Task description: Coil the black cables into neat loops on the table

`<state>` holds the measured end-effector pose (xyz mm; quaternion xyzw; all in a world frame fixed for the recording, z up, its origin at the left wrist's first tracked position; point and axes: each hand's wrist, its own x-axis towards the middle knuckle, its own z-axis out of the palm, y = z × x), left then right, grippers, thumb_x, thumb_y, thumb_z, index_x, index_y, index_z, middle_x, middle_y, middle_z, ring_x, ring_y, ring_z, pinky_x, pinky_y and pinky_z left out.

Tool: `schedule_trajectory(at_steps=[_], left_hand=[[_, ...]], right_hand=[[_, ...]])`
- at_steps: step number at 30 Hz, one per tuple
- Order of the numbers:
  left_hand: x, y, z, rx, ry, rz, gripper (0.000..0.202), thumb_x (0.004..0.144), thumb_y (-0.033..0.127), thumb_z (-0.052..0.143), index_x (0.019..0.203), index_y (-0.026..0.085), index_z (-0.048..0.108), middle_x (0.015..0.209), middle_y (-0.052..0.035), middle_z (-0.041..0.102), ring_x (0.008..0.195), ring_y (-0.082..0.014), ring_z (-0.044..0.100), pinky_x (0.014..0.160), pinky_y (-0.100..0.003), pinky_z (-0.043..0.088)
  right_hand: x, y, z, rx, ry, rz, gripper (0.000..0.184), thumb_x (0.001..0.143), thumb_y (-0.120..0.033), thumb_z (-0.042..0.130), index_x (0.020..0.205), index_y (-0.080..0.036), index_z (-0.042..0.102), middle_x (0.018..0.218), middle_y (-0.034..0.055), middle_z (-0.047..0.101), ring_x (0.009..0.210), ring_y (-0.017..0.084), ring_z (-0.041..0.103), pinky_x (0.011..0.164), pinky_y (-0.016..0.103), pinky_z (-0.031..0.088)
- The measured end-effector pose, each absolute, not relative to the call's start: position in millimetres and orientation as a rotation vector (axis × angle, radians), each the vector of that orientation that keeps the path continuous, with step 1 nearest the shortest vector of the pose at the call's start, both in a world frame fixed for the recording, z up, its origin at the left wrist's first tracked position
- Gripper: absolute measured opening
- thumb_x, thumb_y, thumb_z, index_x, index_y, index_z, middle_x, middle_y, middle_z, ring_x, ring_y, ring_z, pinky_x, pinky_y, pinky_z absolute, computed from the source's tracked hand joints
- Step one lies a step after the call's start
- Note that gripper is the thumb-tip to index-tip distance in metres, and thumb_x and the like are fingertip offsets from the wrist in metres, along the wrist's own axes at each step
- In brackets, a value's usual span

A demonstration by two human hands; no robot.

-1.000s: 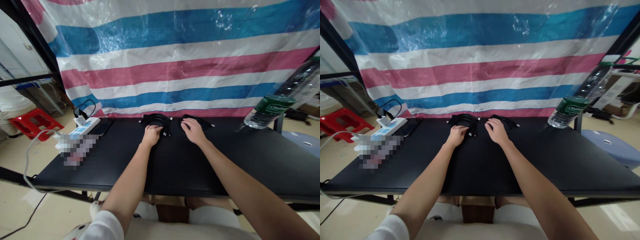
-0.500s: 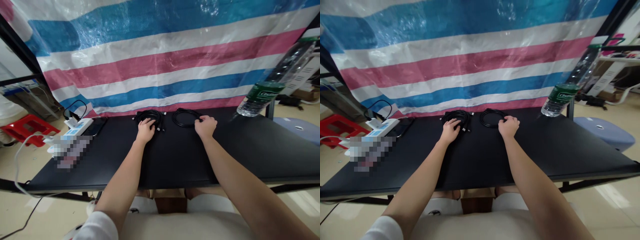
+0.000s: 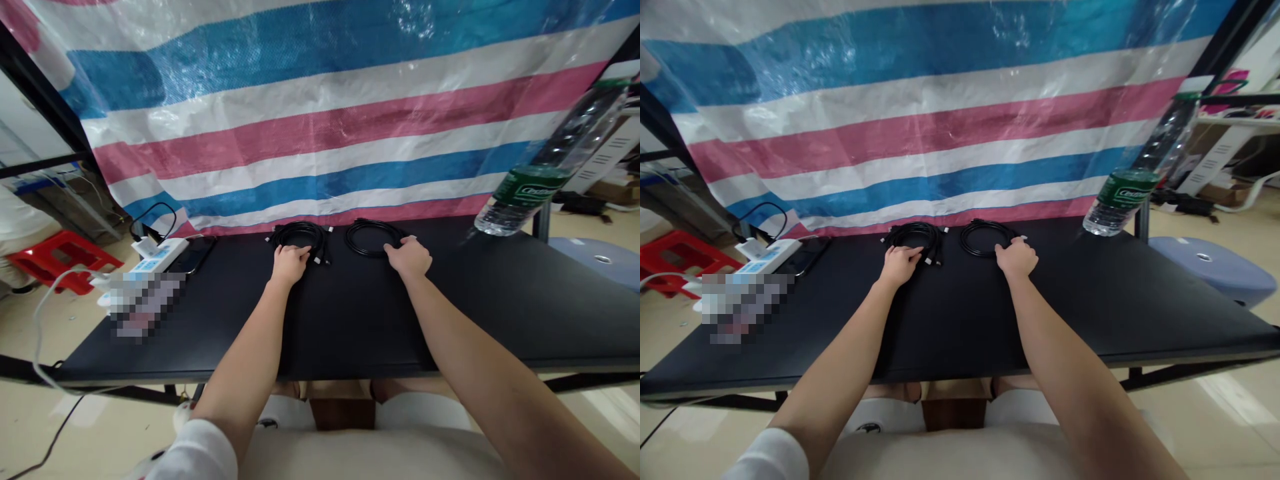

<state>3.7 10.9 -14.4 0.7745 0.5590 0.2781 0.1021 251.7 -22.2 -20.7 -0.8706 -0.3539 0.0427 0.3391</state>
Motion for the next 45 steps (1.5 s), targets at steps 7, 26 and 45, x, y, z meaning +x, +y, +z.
schedule_trajectory(at_steps=[7,26,45], left_hand=[[13,4,0,2.369,1.858,0.545,0.031,0.086,0.023,0.055,0.111,0.028,0.072,0.103,-0.0104,0.073,0.102,-0.0265,0.064,0.096,-0.039,0.043],[17,-4,-7,2.169,1.942,0.882,0.034,0.090,0.032,0.050,0.118,0.023,0.066,0.120,-0.0131,0.064,0.122,-0.0282,0.052,0.108,-0.050,0.030],[19,-11,7,1.948,1.964,0.786,0.030,0.089,0.029,0.044,0.112,0.023,0.063,0.128,-0.0115,0.060,0.128,-0.0265,0.048,0.110,-0.050,0.029]], right_hand=[[247,-24,-12,-2.372,-0.968,0.151,0.039,0.070,-0.031,0.068,0.106,-0.016,0.066,0.107,0.0169,0.067,0.105,0.033,0.060,0.087,0.044,0.044],[246,-27,-4,-2.356,-1.000,0.236,0.029,0.069,-0.034,0.069,0.090,-0.015,0.065,0.092,0.0154,0.068,0.099,0.032,0.063,0.088,0.045,0.046],[248,-23,-12,-2.427,-0.959,0.184,0.038,0.074,-0.031,0.063,0.104,-0.009,0.065,0.104,0.0207,0.064,0.103,0.033,0.061,0.087,0.043,0.046]])
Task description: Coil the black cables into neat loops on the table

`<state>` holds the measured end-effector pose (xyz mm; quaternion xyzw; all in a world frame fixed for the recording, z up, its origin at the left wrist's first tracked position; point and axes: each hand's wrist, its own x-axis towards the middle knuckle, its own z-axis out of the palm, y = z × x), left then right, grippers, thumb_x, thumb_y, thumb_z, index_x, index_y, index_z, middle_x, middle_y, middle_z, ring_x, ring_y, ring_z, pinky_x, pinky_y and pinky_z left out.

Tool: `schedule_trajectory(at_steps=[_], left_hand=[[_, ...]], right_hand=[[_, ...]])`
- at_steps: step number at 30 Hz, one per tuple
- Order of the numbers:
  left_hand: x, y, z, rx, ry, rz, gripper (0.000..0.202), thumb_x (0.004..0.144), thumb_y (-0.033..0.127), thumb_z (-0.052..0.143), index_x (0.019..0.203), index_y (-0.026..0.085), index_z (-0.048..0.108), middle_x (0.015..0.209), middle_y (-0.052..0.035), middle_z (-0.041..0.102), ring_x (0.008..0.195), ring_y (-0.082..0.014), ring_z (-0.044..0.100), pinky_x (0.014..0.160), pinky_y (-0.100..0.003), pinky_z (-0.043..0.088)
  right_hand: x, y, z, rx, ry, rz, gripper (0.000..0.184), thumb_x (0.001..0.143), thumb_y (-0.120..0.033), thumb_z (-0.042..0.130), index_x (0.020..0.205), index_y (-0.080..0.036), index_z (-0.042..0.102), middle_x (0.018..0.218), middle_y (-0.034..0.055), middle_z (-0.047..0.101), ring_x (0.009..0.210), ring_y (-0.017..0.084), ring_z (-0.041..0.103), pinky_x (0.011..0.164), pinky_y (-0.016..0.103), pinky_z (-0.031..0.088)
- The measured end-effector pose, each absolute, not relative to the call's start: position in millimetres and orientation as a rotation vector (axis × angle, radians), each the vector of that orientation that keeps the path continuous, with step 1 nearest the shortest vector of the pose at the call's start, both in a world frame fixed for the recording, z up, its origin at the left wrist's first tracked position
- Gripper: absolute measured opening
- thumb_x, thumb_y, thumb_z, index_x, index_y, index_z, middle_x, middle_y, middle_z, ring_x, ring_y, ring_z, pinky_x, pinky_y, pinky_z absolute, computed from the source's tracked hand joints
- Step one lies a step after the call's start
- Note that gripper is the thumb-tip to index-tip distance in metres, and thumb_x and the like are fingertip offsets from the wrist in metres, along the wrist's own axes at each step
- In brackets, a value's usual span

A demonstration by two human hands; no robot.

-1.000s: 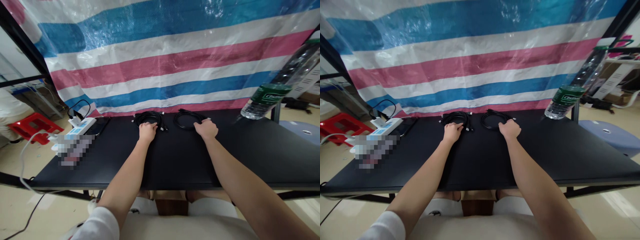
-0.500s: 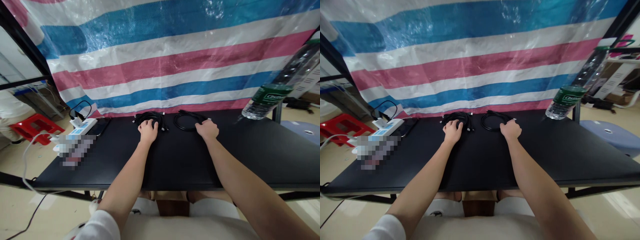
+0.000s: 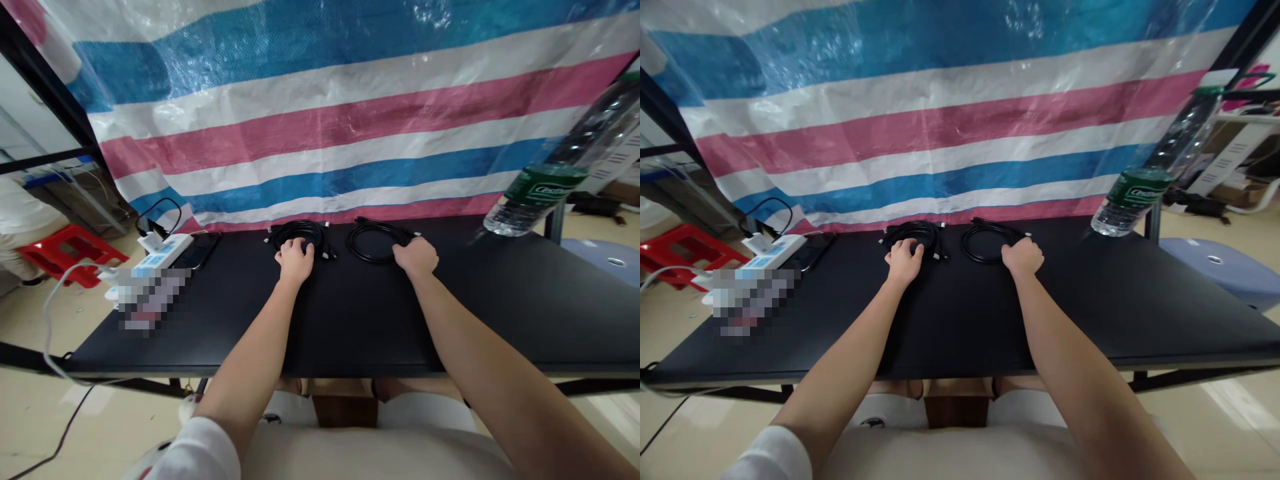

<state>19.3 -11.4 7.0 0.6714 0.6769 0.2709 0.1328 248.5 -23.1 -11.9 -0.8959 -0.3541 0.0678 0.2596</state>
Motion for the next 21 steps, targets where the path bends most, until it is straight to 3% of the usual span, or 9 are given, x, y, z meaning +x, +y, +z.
schedule_trajectory(at_steps=[8,14,18,21], left_hand=[[16,-10,2,1.940,1.948,0.838,0.027,0.088,0.029,0.046,0.109,0.024,0.063,0.124,-0.0107,0.061,0.125,-0.0268,0.050,0.108,-0.049,0.031],[15,-5,-5,1.965,1.920,0.946,0.025,0.086,0.030,0.050,0.105,0.024,0.064,0.120,-0.0123,0.062,0.122,-0.0299,0.050,0.105,-0.052,0.033],[14,-4,-8,2.006,1.920,1.027,0.029,0.084,0.031,0.053,0.110,0.023,0.063,0.123,-0.0130,0.059,0.124,-0.0305,0.048,0.104,-0.051,0.035],[13,-4,-10,2.065,1.872,1.114,0.036,0.083,0.033,0.054,0.116,0.022,0.060,0.127,-0.0142,0.056,0.127,-0.0305,0.046,0.104,-0.050,0.036]], right_hand=[[247,-24,-10,-2.436,-0.952,0.202,0.027,0.078,-0.026,0.056,0.096,-0.012,0.069,0.106,0.0205,0.065,0.107,0.033,0.060,0.089,0.043,0.046],[259,-19,-22,-2.116,-0.760,0.259,0.017,0.073,-0.023,0.059,0.088,-0.019,0.065,0.090,0.0103,0.067,0.096,0.027,0.063,0.090,0.041,0.046],[263,-12,-27,-1.658,-0.652,0.390,0.014,0.073,-0.023,0.057,0.085,-0.018,0.058,0.073,0.0014,0.060,0.076,0.018,0.061,0.073,0.031,0.051],[262,-10,-25,-1.404,-0.620,0.494,0.010,0.072,-0.026,0.058,0.076,-0.021,0.052,0.059,-0.0054,0.048,0.054,0.012,0.050,0.052,0.025,0.045]])
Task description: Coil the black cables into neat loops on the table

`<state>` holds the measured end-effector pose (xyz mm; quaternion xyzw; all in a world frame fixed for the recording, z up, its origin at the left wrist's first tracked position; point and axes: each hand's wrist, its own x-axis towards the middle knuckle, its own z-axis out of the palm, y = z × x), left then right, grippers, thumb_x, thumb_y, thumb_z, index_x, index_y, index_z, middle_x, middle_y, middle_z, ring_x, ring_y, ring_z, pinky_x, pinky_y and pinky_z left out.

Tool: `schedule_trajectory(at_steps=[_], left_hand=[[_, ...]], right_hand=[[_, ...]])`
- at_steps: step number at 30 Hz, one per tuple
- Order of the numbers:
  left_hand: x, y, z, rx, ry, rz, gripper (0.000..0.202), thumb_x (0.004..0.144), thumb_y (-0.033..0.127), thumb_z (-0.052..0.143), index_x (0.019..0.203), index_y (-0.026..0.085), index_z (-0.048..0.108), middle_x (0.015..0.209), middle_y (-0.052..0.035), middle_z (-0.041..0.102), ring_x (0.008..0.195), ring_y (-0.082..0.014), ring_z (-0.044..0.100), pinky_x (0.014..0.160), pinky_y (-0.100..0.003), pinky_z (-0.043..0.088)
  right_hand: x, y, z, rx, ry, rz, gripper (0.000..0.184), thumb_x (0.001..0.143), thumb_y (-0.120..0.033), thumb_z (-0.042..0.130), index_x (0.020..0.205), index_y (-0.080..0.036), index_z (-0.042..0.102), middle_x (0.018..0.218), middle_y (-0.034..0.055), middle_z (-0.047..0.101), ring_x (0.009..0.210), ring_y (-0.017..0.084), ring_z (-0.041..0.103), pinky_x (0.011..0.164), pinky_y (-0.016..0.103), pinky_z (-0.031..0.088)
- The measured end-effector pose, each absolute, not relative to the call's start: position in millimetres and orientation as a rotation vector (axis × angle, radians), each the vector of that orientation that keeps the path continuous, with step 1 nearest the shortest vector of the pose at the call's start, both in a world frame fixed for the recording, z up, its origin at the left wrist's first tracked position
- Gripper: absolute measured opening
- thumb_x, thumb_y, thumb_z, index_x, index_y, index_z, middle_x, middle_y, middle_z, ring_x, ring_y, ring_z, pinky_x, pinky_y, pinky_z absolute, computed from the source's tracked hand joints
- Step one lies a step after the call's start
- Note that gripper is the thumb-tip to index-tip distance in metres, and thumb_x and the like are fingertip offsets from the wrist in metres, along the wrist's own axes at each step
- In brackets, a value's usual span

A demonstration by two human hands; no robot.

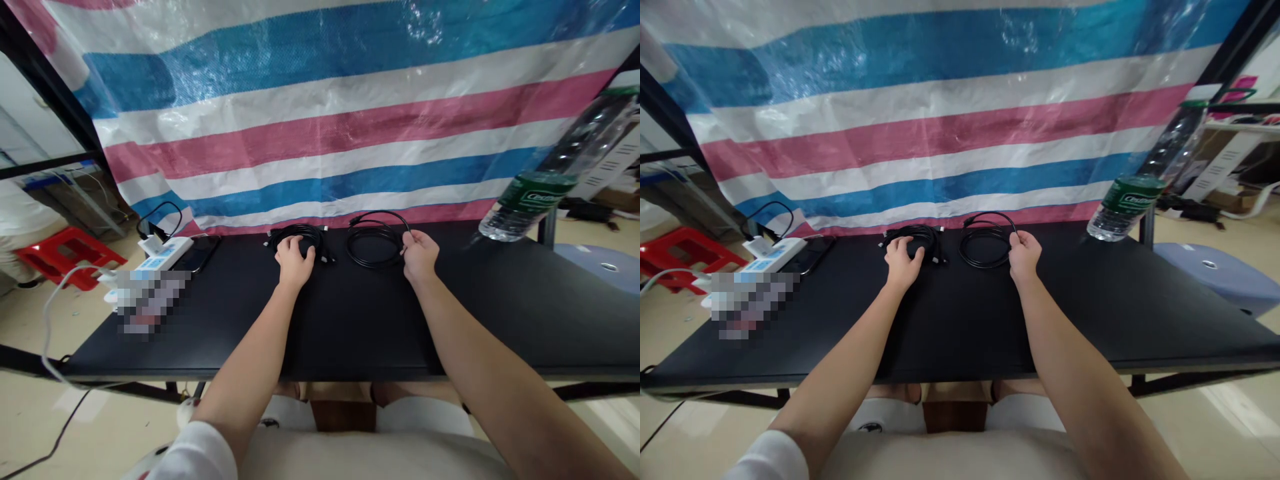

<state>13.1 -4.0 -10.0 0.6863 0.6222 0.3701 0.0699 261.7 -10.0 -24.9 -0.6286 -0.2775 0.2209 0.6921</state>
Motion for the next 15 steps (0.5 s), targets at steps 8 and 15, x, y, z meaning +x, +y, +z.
schedule_trajectory(at_steps=[8,15], left_hand=[[19,-3,-21,2.325,1.481,1.210,0.054,0.085,0.047,0.053,0.133,0.021,0.050,0.134,-0.0156,0.052,0.130,-0.0281,0.044,0.108,-0.047,0.034],[27,-8,-19,2.353,1.379,1.156,0.059,0.086,0.044,0.053,0.139,0.020,0.043,0.140,-0.0167,0.050,0.133,-0.0274,0.042,0.108,-0.045,0.033]], right_hand=[[257,-22,-8,-1.049,-0.671,0.759,0.024,0.068,-0.028,0.068,0.071,-0.024,0.045,0.056,-0.0094,0.038,0.044,0.007,0.037,0.040,0.019,0.034],[252,-34,0,-0.979,-0.846,1.007,0.021,0.062,-0.019,0.068,0.070,-0.023,0.049,0.059,-0.0072,0.045,0.052,0.010,0.042,0.047,0.022,0.038]])
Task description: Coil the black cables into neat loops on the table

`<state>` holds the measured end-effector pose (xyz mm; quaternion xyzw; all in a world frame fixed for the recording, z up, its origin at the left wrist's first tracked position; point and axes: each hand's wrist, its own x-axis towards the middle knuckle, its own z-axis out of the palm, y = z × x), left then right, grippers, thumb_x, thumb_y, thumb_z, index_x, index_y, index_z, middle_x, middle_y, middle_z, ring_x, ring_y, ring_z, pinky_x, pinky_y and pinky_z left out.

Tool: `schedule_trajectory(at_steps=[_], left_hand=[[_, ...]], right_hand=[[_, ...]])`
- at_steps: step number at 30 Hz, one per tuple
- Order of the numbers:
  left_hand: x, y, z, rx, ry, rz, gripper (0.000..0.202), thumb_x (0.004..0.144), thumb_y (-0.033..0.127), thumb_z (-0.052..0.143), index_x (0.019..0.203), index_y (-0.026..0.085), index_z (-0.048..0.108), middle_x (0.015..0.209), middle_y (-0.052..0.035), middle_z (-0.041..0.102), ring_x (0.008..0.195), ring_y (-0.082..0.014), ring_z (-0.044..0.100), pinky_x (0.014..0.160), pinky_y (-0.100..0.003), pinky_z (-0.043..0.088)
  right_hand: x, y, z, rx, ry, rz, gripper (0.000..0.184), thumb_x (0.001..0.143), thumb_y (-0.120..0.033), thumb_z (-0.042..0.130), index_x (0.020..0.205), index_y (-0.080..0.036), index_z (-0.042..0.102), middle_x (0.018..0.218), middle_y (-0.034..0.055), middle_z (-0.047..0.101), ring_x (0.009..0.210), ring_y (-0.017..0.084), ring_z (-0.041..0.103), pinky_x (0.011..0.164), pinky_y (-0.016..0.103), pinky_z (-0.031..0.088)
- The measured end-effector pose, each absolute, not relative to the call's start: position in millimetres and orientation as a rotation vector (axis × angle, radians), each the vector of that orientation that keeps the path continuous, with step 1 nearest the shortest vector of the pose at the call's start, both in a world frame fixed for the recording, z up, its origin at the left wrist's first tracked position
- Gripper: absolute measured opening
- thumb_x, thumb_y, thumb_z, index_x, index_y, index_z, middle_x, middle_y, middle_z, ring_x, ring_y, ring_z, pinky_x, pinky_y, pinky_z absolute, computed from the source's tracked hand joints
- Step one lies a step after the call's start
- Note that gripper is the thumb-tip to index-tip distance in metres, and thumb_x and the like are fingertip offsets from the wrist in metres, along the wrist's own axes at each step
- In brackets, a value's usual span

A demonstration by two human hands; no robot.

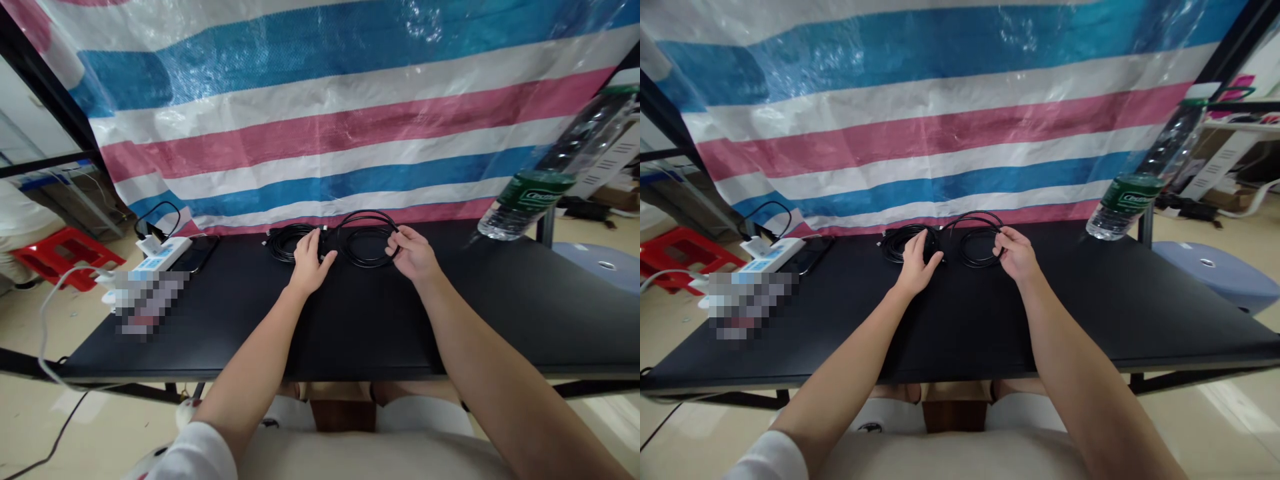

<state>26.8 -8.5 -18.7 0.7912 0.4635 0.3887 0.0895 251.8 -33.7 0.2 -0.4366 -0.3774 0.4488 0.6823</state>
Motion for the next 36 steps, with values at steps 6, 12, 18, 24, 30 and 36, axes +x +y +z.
schedule_trajectory(at_steps=[6,12,18,24,30,36], left_hand=[[33,-17,-8,2.285,1.228,1.114,0.027,0.088,0.028,0.049,0.111,0.020,0.063,0.104,-0.0102,0.069,0.102,-0.0227,0.062,0.094,-0.039,0.042],[27,-16,-1,1.781,1.119,1.361,0.033,0.080,0.034,0.063,0.055,0.020,0.048,0.049,0.0052,0.043,0.051,-0.0105,0.043,0.059,-0.024,0.036],[12,-10,13,1.092,0.691,1.255,0.061,0.087,0.050,0.051,0.042,0.021,0.022,0.038,0.0084,0.015,0.036,-0.0054,0.018,0.044,-0.024,0.025],[0,-13,19,0.771,0.544,1.190,0.063,0.091,0.059,0.031,0.043,0.021,0.018,0.036,0.0074,0.012,0.032,-0.0061,0.020,0.045,-0.026,0.032],[-1,-10,16,0.742,0.525,1.177,0.063,0.093,0.056,0.032,0.043,0.021,0.021,0.037,0.0073,0.013,0.031,-0.0062,0.020,0.044,-0.025,0.031],[5,-10,18,0.824,0.610,1.210,0.055,0.093,0.049,0.042,0.048,0.019,0.034,0.040,0.0082,0.017,0.035,-0.0060,0.022,0.044,-0.022,0.030]], right_hand=[[246,-38,3,-1.058,-0.947,1.070,0.017,0.061,-0.021,0.068,0.064,-0.022,0.051,0.056,-0.0048,0.047,0.057,0.013,0.048,0.053,0.027,0.040],[264,-38,-1,-1.048,-0.888,0.925,0.027,0.079,-0.047,0.048,0.076,-0.022,0.057,0.069,0.0021,0.058,0.056,0.015,0.050,0.046,0.025,0.037],[306,-22,-21,-1.201,-0.635,0.747,0.025,0.081,-0.044,0.039,0.071,-0.023,0.049,0.060,-0.0007,0.045,0.049,0.014,0.043,0.044,0.025,0.036],[295,-20,-19,-1.551,-0.619,0.396,0.015,0.064,-0.020,0.055,0.078,-0.020,0.060,0.066,-0.0016,0.056,0.057,0.014,0.050,0.056,0.029,0.045],[266,-35,-6,-1.687,-1.467,0.451,0.024,0.058,-0.021,0.072,0.083,-0.023,0.073,0.084,0.0003,0.069,0.078,0.020,0.061,0.075,0.035,0.050],[247,-39,-3,-1.697,-1.885,0.562,0.016,0.069,-0.016,0.063,0.079,-0.023,0.073,0.076,-0.0006,0.065,0.073,0.017,0.061,0.082,0.033,0.050]])
